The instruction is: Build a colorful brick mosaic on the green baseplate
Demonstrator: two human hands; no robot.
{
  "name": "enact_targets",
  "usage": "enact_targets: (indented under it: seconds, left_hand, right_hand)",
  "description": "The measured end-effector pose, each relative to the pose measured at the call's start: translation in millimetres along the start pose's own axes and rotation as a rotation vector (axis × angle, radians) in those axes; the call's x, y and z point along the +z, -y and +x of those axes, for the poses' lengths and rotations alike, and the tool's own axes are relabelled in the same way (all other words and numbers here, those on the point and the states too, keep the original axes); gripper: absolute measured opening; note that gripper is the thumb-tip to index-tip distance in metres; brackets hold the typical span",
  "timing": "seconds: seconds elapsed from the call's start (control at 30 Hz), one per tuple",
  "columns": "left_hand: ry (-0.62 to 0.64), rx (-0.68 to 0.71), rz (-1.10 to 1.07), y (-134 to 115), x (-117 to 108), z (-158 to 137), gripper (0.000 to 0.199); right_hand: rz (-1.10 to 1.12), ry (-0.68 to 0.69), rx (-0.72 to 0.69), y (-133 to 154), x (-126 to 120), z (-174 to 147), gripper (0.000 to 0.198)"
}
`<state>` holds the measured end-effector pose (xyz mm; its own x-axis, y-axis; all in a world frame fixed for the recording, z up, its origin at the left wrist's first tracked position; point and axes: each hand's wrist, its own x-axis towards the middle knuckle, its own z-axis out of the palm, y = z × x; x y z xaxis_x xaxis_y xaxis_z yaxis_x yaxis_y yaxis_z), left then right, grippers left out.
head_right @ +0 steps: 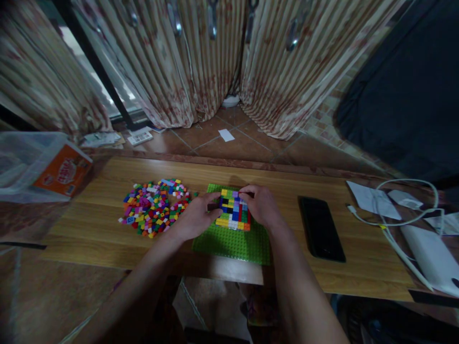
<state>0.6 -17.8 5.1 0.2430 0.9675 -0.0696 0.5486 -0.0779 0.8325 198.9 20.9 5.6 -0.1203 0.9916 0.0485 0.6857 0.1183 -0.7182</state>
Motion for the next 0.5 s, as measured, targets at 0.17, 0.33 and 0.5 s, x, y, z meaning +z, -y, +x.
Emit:
enact_targets:
  seconds: [0.17, 0.33, 0.5]
  left_hand:
    - [-0.018, 0.048, 0.016, 0.9, 0.9, -2.0, 0.046]
    - [-0.024, 0.078, 0.028, 3.4, -10.5, -6.3, 0.037]
    - [-0.220, 0.110, -0.107, 21.3, -41.8, -5.6, 0.022]
  right_hand:
    - [-0.008, -0.032, -0.036, -7.8, 3.9, -2.6, 0.019]
    - [-0.022, -0.022, -0.061, -20.9, 2.1, -3.6, 0.023]
    - [0.036, -0.236, -0.018, -7.1, -7.2, -7.1, 0.023]
